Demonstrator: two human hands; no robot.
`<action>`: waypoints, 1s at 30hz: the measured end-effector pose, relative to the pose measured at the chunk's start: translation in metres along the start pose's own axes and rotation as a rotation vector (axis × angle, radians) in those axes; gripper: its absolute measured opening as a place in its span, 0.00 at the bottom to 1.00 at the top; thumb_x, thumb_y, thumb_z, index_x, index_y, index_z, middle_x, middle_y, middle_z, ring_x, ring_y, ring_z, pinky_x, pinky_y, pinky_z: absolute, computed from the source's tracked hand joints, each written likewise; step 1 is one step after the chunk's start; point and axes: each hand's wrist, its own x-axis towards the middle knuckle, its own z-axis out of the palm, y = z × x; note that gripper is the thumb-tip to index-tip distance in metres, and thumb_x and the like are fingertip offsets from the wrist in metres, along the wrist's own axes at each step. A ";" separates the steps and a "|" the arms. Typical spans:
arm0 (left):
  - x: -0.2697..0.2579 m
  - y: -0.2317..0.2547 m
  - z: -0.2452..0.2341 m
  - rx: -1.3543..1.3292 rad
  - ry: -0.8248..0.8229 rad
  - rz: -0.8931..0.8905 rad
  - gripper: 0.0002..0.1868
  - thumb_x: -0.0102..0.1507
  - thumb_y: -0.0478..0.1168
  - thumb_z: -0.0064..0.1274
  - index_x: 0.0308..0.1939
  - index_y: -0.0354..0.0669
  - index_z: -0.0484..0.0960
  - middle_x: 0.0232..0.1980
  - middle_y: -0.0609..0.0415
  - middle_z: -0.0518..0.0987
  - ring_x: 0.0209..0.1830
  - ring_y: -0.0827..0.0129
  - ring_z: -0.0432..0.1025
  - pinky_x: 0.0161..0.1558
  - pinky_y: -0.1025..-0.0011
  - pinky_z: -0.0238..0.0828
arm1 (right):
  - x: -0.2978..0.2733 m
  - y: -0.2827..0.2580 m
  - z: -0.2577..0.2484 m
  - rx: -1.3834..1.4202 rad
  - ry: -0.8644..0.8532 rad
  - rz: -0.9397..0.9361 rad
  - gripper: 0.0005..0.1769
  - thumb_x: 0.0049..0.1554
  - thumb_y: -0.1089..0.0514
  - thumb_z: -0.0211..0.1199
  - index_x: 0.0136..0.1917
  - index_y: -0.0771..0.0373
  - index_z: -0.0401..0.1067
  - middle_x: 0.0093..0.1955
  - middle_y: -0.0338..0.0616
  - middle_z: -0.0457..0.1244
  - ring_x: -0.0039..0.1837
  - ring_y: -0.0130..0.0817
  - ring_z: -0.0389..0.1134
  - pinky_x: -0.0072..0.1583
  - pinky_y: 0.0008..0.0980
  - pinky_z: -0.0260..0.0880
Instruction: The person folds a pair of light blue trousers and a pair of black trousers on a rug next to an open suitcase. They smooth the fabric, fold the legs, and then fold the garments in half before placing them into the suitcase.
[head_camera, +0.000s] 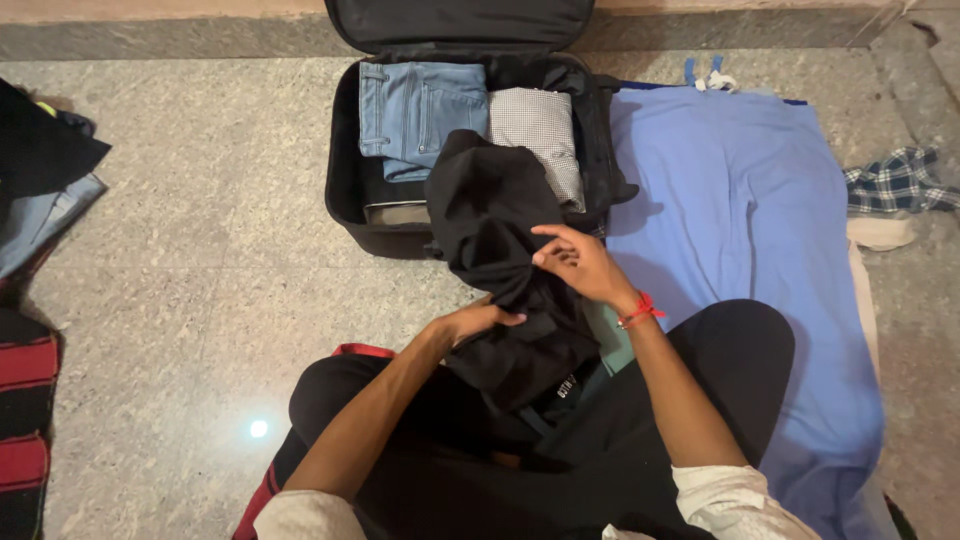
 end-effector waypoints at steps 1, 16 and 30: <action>-0.010 0.007 0.004 0.026 0.025 -0.126 0.44 0.58 0.47 0.61 0.76 0.45 0.61 0.71 0.50 0.69 0.71 0.60 0.62 0.68 0.59 0.59 | 0.000 0.002 0.002 -0.015 0.032 0.016 0.25 0.60 0.57 0.67 0.69 0.64 0.69 0.46 0.39 0.70 0.48 0.20 0.69 0.51 0.24 0.71; 0.054 -0.082 0.007 0.250 -0.214 -0.154 0.47 0.55 0.45 0.62 0.77 0.48 0.60 0.75 0.49 0.67 0.73 0.57 0.60 0.67 0.61 0.60 | 0.059 0.004 0.034 -0.577 0.480 -0.330 0.09 0.62 0.63 0.62 0.56 0.64 0.76 0.57 0.47 0.69 0.61 0.49 0.68 0.63 0.42 0.67; 0.163 -0.214 -0.025 0.688 -0.058 0.119 0.37 0.52 0.43 0.56 0.66 0.36 0.73 0.62 0.36 0.78 0.65 0.48 0.71 0.65 0.61 0.66 | 0.124 0.061 0.050 -0.639 0.401 -0.251 0.04 0.57 0.62 0.67 0.45 0.62 0.73 0.45 0.45 0.67 0.51 0.51 0.67 0.54 0.47 0.67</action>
